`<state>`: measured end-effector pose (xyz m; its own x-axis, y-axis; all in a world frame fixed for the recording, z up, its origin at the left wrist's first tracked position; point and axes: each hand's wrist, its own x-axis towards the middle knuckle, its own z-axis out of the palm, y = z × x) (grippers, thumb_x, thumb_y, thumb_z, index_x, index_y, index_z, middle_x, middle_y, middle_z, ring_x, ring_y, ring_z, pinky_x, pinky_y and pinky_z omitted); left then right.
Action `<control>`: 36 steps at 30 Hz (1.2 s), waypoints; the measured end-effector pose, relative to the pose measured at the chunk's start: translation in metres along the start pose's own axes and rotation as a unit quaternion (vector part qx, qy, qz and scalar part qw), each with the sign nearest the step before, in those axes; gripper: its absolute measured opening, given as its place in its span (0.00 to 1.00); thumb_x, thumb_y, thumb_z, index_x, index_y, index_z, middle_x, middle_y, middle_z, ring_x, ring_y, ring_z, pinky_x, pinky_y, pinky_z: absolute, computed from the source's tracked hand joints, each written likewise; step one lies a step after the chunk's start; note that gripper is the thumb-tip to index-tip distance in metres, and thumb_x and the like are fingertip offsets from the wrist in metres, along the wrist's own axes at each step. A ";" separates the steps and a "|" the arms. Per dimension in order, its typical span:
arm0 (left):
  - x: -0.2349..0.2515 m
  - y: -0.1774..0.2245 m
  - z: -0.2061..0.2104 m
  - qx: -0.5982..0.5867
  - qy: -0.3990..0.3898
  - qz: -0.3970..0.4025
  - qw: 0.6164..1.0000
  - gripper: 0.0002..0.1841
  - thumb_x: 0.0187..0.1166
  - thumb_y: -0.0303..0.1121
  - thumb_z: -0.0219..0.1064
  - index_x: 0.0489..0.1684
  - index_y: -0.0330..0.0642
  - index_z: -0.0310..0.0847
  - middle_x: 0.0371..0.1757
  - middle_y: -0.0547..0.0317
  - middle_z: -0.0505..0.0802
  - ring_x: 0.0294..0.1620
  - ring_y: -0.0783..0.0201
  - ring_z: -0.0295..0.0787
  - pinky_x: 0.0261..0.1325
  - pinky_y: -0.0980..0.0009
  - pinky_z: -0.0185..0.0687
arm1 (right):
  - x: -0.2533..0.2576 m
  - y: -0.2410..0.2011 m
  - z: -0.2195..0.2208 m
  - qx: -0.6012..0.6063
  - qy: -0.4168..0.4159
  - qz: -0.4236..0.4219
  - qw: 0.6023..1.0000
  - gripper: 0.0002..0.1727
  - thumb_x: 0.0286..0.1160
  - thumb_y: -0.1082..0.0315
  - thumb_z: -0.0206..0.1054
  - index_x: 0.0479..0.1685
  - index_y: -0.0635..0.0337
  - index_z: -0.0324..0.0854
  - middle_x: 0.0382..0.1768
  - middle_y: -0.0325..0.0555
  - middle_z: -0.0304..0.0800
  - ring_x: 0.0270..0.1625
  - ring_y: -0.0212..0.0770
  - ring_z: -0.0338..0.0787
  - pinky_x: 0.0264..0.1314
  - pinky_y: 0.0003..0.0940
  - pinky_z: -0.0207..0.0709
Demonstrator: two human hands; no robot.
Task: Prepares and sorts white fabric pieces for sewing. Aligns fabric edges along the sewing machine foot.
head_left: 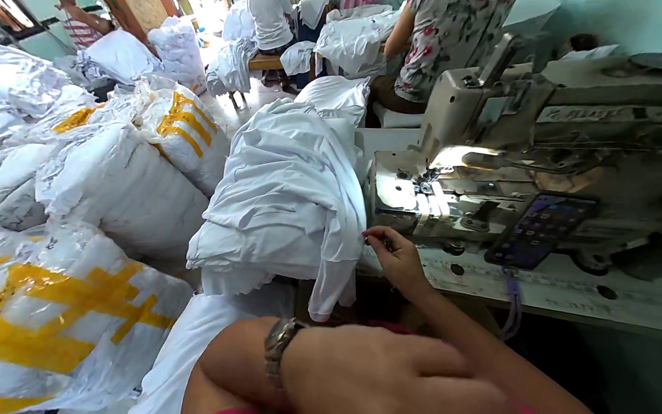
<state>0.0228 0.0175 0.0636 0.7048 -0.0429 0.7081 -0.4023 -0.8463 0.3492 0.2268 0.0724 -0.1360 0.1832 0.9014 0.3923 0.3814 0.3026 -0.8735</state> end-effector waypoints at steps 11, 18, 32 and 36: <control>-0.103 -0.129 0.009 0.247 -0.023 -0.231 0.941 0.08 0.83 0.35 0.68 0.37 0.46 0.93 0.66 0.57 0.91 0.74 0.58 0.82 0.80 0.52 0.70 | 0.025 -0.008 -0.007 -0.069 -0.003 -0.108 0.992 0.19 0.75 0.76 0.61 0.63 0.67 0.85 0.62 0.56 0.90 0.60 0.41 0.90 0.59 0.34 0.85; -0.060 -0.034 -0.022 -0.103 0.162 -0.100 0.976 0.17 0.94 0.44 0.50 0.52 0.42 0.78 0.41 0.59 0.91 0.51 0.69 0.91 0.67 0.65 0.85 | 0.060 -0.018 0.038 -0.094 -0.081 -0.171 0.978 0.20 0.66 0.72 0.72 0.60 0.60 0.89 0.59 0.58 0.89 0.61 0.51 0.90 0.63 0.49 0.85; -0.121 0.082 -0.081 0.626 0.334 -0.464 0.531 0.27 0.80 0.36 0.62 0.57 0.08 0.73 0.58 0.18 0.86 0.64 0.34 0.85 0.70 0.44 0.76 | -0.011 -0.183 -0.081 0.011 -0.201 -0.334 0.921 0.14 0.86 0.60 0.63 0.65 0.50 0.77 0.52 0.34 0.89 0.54 0.18 0.87 0.60 0.13 0.80; -0.148 0.048 -0.095 0.205 0.706 -0.410 0.540 0.18 0.91 0.24 0.45 0.66 0.13 0.66 0.57 0.39 0.86 0.57 0.69 0.84 0.63 0.78 0.78 | 0.003 -0.192 -0.118 0.136 -0.194 -0.308 0.921 0.10 0.83 0.63 0.67 0.57 0.44 0.85 0.48 0.20 0.90 0.52 0.13 0.86 0.57 0.11 0.79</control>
<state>-0.1564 0.0337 0.0333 -0.7158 0.6386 0.2823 0.0738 -0.3329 0.9401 0.2614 -0.0194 0.0668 -0.3493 0.5589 0.7521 0.0539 0.8133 -0.5793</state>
